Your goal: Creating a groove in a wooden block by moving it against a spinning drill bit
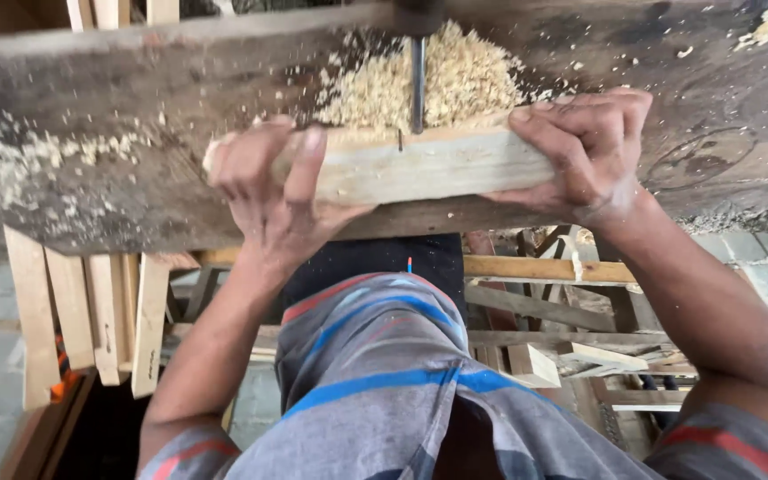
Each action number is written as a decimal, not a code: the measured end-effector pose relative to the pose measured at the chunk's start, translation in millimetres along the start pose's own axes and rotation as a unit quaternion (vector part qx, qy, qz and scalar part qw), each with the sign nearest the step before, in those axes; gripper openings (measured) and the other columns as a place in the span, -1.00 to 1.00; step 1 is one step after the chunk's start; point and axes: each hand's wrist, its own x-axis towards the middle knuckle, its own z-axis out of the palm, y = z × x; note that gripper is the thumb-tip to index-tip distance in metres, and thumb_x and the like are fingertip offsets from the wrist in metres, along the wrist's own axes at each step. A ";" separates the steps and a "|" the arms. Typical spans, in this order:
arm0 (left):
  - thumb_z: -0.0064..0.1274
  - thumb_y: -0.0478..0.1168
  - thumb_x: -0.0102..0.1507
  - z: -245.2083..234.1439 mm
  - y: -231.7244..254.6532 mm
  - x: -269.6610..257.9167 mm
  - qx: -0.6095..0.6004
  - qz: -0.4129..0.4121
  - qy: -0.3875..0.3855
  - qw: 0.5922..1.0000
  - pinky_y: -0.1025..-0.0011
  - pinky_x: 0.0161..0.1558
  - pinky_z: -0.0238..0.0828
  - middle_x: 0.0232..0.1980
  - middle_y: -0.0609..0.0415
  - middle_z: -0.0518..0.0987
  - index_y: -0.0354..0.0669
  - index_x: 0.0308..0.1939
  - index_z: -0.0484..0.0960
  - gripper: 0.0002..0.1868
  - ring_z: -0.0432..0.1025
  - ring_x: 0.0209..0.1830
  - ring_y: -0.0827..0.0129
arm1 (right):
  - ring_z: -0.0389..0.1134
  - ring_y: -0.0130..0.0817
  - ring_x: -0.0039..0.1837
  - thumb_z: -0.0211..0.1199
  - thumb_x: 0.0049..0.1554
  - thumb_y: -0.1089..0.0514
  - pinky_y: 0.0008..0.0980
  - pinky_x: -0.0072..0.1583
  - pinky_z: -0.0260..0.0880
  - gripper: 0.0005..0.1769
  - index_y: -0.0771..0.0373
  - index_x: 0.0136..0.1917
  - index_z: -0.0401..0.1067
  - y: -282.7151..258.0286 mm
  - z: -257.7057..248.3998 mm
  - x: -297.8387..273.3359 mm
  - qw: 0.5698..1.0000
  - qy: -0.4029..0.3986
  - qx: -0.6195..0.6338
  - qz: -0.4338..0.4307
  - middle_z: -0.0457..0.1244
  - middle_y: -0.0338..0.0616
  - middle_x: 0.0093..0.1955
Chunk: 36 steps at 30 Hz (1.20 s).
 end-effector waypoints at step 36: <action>-0.50 0.15 0.24 -6.1 6.7 -17.5 0.040 0.075 -0.032 0.996 0.47 0.02 0.02 -0.13 0.21 0.47 -0.02 -0.08 0.45 -0.50 0.31 -0.15 0.40 | 0.01 -0.23 -0.15 0.08 -0.11 -0.41 -0.30 -0.07 0.02 -0.32 0.28 -0.15 0.28 -29.4 22.6 -23.4 0.997 -0.005 -0.040 0.066 0.03 -0.09 -0.22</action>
